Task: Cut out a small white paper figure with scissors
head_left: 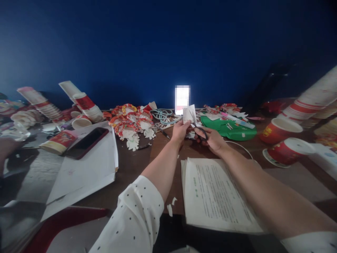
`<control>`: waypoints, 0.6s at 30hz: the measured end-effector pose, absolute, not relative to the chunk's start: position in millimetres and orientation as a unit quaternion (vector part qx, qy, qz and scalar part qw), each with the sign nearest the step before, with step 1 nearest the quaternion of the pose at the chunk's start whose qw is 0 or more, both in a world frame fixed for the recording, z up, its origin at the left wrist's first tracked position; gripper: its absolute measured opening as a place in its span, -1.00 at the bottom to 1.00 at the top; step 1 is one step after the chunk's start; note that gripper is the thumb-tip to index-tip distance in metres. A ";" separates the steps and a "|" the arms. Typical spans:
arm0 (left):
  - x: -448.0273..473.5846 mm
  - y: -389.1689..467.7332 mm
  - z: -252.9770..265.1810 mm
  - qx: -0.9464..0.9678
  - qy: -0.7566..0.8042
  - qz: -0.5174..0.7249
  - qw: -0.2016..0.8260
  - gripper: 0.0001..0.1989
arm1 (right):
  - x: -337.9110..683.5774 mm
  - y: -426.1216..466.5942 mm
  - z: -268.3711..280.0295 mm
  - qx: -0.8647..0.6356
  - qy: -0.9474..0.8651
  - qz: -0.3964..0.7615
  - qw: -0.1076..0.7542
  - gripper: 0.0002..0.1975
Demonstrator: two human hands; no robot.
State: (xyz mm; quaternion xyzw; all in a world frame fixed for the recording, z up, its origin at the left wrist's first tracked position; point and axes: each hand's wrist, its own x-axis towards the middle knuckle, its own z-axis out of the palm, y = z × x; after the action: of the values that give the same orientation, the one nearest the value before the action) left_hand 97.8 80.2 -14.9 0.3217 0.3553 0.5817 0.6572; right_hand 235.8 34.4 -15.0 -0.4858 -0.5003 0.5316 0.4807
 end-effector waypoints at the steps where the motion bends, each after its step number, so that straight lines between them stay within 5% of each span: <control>1: 97.7 80.1 -15.0 0.325 0.356 0.581 0.656 -0.80 | 236.0 34.2 -14.9 -0.487 -0.502 0.529 0.481 -0.45; 18: 99.1 79.4 -12.8 0.320 0.372 0.581 0.649 -0.78 | 237.1 32.3 -12.8 -0.511 -0.536 0.483 0.467 -0.48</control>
State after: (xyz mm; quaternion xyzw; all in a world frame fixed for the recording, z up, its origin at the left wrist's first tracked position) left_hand 99.1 79.4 -12.8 0.3200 0.3725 0.5810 0.6491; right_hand 237.1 32.3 -12.8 -0.5110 -0.5362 0.4834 0.4666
